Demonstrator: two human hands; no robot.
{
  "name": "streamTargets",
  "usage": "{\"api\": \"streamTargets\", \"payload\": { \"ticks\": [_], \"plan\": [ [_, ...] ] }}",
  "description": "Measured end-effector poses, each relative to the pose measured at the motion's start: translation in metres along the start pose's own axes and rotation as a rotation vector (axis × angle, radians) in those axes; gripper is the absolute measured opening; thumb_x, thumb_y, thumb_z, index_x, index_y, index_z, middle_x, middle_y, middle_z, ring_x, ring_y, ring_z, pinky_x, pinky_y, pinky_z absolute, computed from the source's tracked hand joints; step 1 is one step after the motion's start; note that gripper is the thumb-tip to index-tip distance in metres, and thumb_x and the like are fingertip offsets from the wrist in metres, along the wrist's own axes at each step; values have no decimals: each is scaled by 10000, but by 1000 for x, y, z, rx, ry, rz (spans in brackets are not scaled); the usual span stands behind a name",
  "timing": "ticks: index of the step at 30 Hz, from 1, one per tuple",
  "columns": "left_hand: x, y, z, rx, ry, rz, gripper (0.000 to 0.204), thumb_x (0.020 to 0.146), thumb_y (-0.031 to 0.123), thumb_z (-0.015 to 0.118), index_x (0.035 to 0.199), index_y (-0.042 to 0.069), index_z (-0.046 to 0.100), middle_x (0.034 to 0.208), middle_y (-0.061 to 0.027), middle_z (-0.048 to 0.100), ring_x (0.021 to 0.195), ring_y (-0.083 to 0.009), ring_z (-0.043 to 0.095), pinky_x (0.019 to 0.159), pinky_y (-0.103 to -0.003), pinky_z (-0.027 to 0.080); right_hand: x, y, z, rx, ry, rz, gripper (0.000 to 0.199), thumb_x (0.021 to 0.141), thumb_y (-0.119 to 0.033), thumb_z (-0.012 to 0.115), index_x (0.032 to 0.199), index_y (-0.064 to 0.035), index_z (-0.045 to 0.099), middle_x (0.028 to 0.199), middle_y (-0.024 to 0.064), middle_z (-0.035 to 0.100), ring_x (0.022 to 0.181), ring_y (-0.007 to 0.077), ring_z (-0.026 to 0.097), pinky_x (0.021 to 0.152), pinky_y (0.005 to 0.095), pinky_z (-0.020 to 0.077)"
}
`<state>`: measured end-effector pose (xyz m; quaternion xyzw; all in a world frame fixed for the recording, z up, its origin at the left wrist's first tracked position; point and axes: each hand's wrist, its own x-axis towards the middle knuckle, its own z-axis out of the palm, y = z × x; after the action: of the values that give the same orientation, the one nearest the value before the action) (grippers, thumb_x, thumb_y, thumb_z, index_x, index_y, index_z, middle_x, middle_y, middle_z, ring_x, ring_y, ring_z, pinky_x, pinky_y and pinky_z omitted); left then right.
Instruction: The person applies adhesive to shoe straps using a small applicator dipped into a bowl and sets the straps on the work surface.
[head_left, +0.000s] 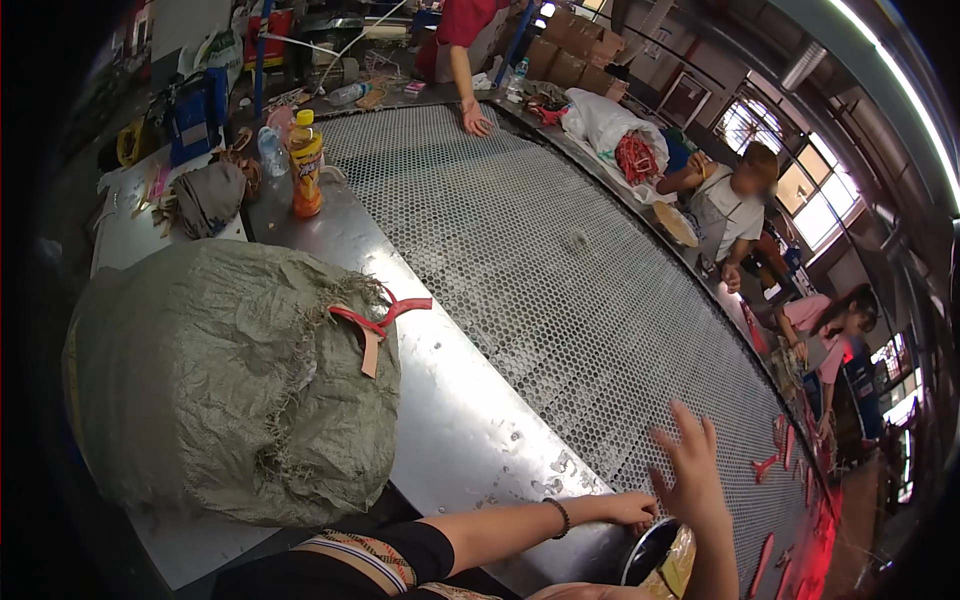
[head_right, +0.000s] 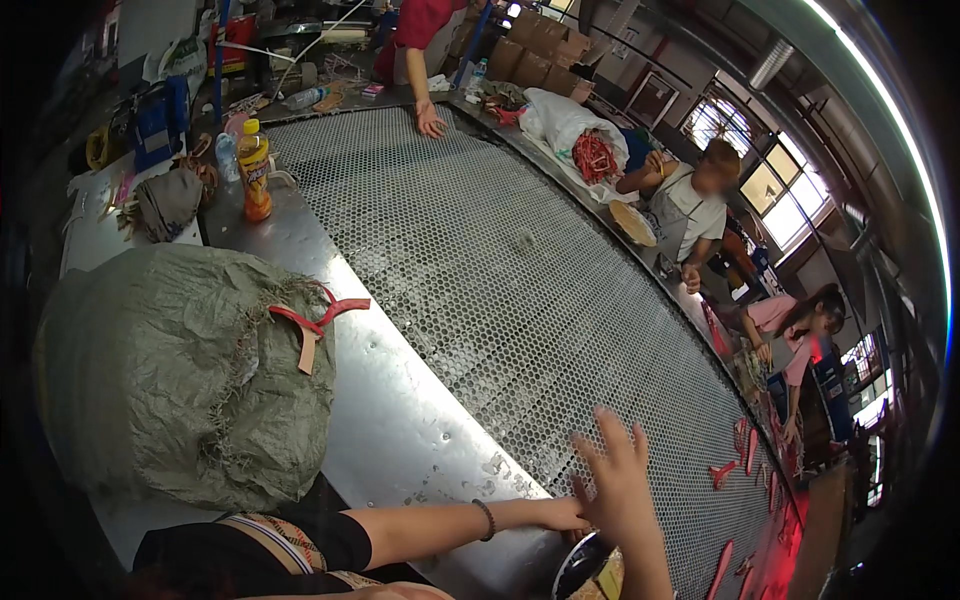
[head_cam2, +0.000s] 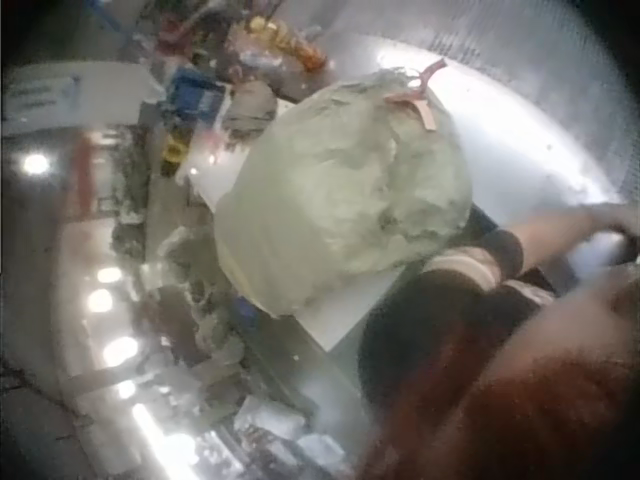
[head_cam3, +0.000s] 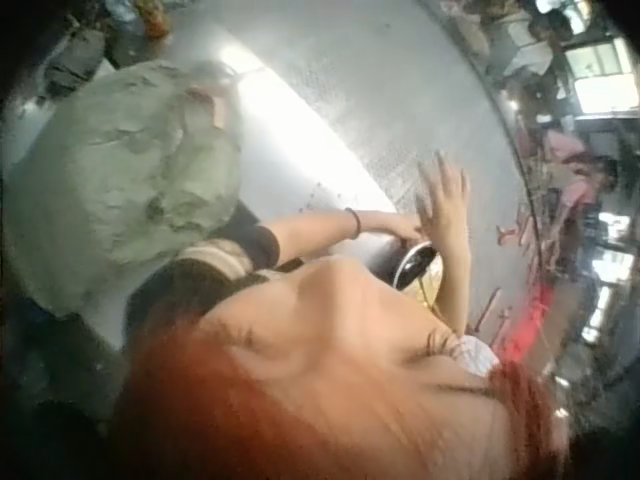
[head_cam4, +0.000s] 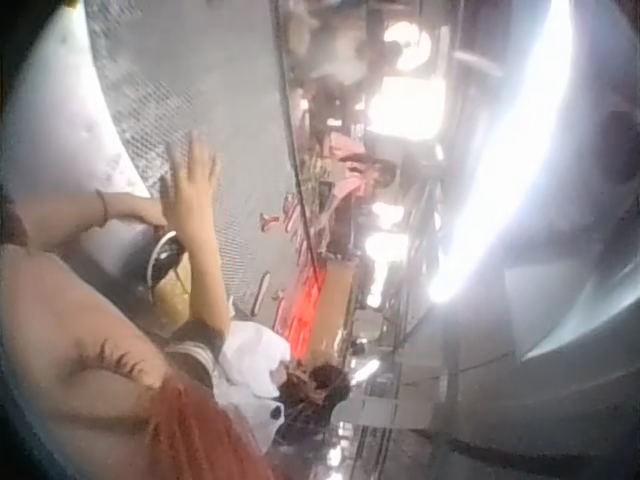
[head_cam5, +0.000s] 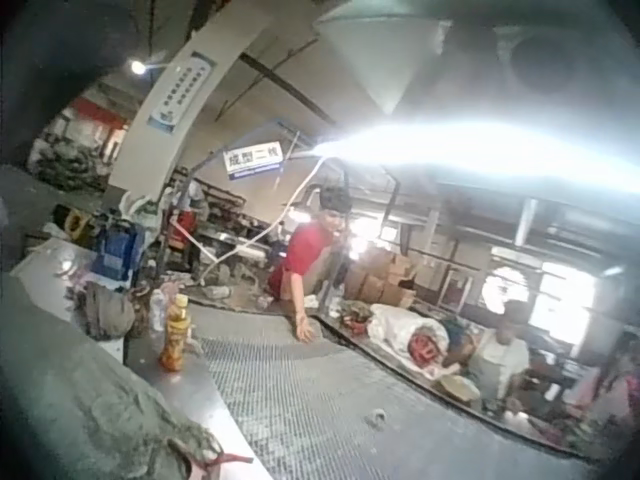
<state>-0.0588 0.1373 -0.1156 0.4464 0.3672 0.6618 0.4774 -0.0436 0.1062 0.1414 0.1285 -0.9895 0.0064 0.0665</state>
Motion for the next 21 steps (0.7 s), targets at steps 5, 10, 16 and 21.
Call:
{"api": "streamTargets", "payload": {
  "ticks": [5, 10, 16, 21],
  "plan": [
    [0, 14, 2, 25, -22, -42, 206, 827, 94, 517, 1011, 3, 526, 802, -104, 617, 656, -171, 623, 557, -321, 530, -75, -30, -18, -339, 56, -14, 551, 678, -126, 675, 1202, -138, 504, 1364, 158, 388, 1295, 357, 322, 1060, 606, 89],
    [-3, 26, 1, -87, -60, -236, 226, 912, 130, 451, 1089, -10, 472, 932, -129, 623, 779, -205, 643, 660, -326, 540, -207, 91, -5, -679, 416, 707, 491, 751, -67, 583, 1220, 0, 452, 1377, 216, 353, 1256, 391, 361, 1064, 478, 220],
    [-1, 12, -6, -126, -65, -292, 210, 917, 145, 471, 1078, 11, 489, 960, -120, 618, 809, -200, 639, 690, -320, 537, -396, 133, 88, -614, 304, 1283, 498, 849, -178, 492, 1292, 29, 400, 1310, 257, 403, 1233, 390, 362, 1014, 465, 283],
    [7, 15, 7, -130, -103, -287, 252, 893, 147, 514, 1112, 27, 484, 924, -110, 613, 793, -196, 628, 666, -334, 544, -393, 41, 115, -48, 141, 1512, 518, 907, -384, 437, 1212, 32, 484, 1105, 294, 549, 1047, 410, 508, 882, 466, 394]
  ]
}}
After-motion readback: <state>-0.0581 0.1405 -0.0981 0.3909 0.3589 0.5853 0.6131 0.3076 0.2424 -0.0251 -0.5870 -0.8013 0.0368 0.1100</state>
